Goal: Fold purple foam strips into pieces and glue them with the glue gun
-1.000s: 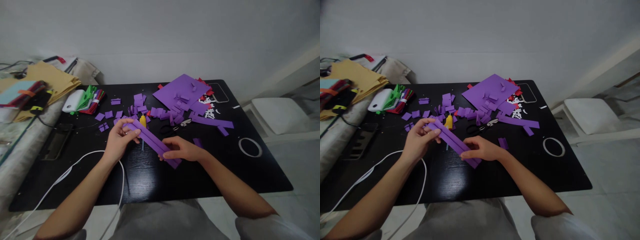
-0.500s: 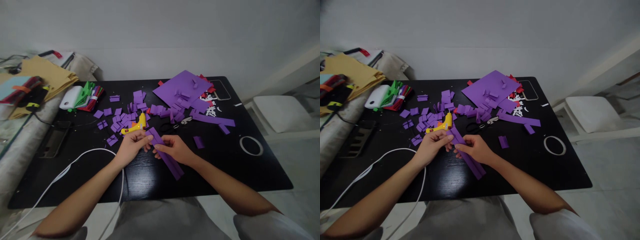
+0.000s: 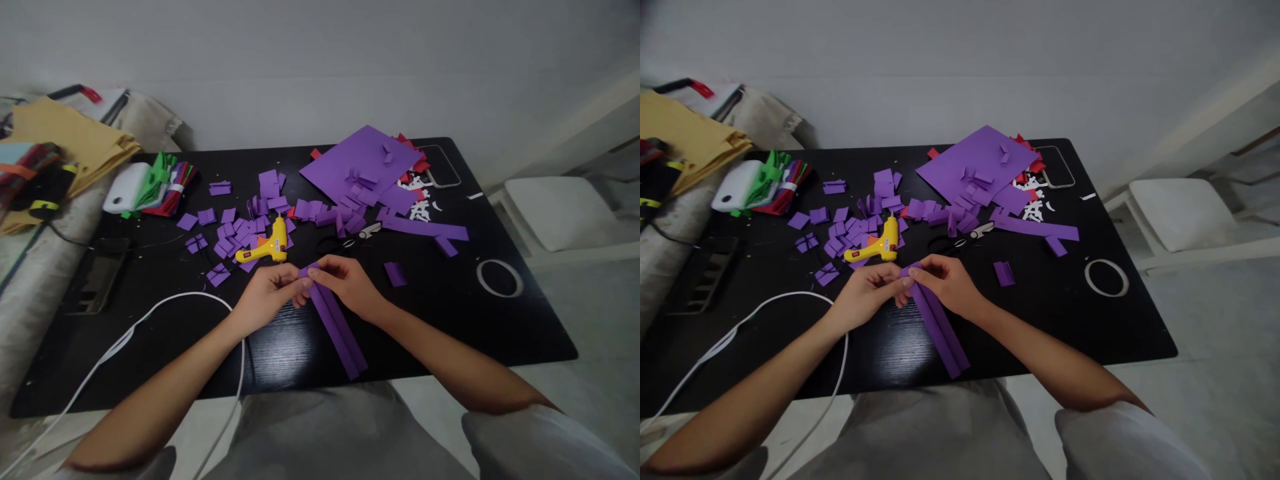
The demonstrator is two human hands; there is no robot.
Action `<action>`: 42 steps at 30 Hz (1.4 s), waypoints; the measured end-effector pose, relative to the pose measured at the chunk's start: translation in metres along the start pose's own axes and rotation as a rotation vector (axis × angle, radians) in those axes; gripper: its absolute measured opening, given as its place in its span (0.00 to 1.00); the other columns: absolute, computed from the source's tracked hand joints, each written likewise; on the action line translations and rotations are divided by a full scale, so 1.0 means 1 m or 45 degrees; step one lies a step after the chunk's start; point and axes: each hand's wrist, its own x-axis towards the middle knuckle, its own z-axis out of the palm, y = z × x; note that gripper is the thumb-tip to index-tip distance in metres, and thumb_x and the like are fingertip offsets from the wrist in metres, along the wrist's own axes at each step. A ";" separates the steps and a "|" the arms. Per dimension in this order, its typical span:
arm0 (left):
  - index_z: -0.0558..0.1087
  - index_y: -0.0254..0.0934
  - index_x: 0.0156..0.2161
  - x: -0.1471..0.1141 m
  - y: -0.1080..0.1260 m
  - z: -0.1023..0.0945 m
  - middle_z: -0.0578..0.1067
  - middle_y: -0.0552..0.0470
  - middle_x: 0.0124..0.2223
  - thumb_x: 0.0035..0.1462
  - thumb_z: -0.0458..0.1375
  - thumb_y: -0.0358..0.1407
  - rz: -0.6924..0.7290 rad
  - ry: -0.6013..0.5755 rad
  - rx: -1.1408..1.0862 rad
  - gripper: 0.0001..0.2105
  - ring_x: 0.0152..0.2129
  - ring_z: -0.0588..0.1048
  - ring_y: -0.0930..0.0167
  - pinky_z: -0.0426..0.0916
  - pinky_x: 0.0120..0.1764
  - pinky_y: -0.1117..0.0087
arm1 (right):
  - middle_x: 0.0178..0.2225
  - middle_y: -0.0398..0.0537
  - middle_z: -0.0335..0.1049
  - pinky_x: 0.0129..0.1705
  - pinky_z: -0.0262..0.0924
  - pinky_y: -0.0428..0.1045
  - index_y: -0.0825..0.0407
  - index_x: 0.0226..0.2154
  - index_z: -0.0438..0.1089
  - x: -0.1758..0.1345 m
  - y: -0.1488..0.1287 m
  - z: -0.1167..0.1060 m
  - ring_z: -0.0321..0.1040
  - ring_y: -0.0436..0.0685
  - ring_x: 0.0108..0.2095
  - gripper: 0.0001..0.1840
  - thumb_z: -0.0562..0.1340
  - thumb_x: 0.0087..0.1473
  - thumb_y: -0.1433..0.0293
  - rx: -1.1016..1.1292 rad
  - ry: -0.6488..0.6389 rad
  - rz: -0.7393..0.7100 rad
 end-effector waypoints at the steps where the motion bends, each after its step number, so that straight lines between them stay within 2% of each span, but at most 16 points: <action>1: 0.75 0.34 0.30 0.000 0.000 0.000 0.77 0.52 0.24 0.57 0.66 0.45 -0.003 -0.009 -0.002 0.14 0.20 0.76 0.73 0.72 0.27 0.74 | 0.30 0.42 0.75 0.39 0.65 0.48 0.52 0.32 0.77 0.000 0.001 0.000 0.70 0.51 0.32 0.11 0.70 0.53 0.60 -0.004 -0.001 0.000; 21: 0.75 0.33 0.31 0.000 0.000 0.004 0.78 0.51 0.27 0.58 0.65 0.46 0.003 -0.057 -0.027 0.16 0.22 0.77 0.73 0.75 0.29 0.72 | 0.27 0.41 0.72 0.33 0.64 0.47 0.53 0.29 0.75 0.000 -0.003 0.002 0.67 0.50 0.28 0.13 0.70 0.50 0.60 0.020 0.039 0.013; 26: 0.75 0.34 0.32 -0.002 -0.002 0.007 0.78 0.51 0.28 0.60 0.63 0.44 0.026 -0.041 0.033 0.14 0.23 0.77 0.73 0.75 0.30 0.72 | 0.26 0.42 0.72 0.31 0.63 0.46 0.53 0.29 0.75 -0.001 -0.005 0.002 0.66 0.50 0.27 0.14 0.70 0.50 0.58 -0.014 0.047 0.038; 32: 0.75 0.35 0.33 -0.003 -0.002 0.004 0.78 0.53 0.29 0.63 0.61 0.42 0.087 -0.060 0.137 0.12 0.25 0.77 0.73 0.74 0.32 0.73 | 0.26 0.42 0.72 0.33 0.64 0.46 0.54 0.29 0.75 -0.001 -0.007 0.001 0.67 0.50 0.28 0.13 0.69 0.51 0.60 -0.002 0.046 0.032; 42: 0.74 0.34 0.33 -0.003 -0.009 0.004 0.77 0.52 0.28 0.66 0.58 0.42 0.092 -0.084 0.144 0.13 0.24 0.76 0.74 0.74 0.31 0.73 | 0.25 0.41 0.70 0.31 0.62 0.46 0.55 0.29 0.74 0.001 0.001 0.002 0.65 0.49 0.26 0.14 0.69 0.51 0.60 -0.023 0.033 0.017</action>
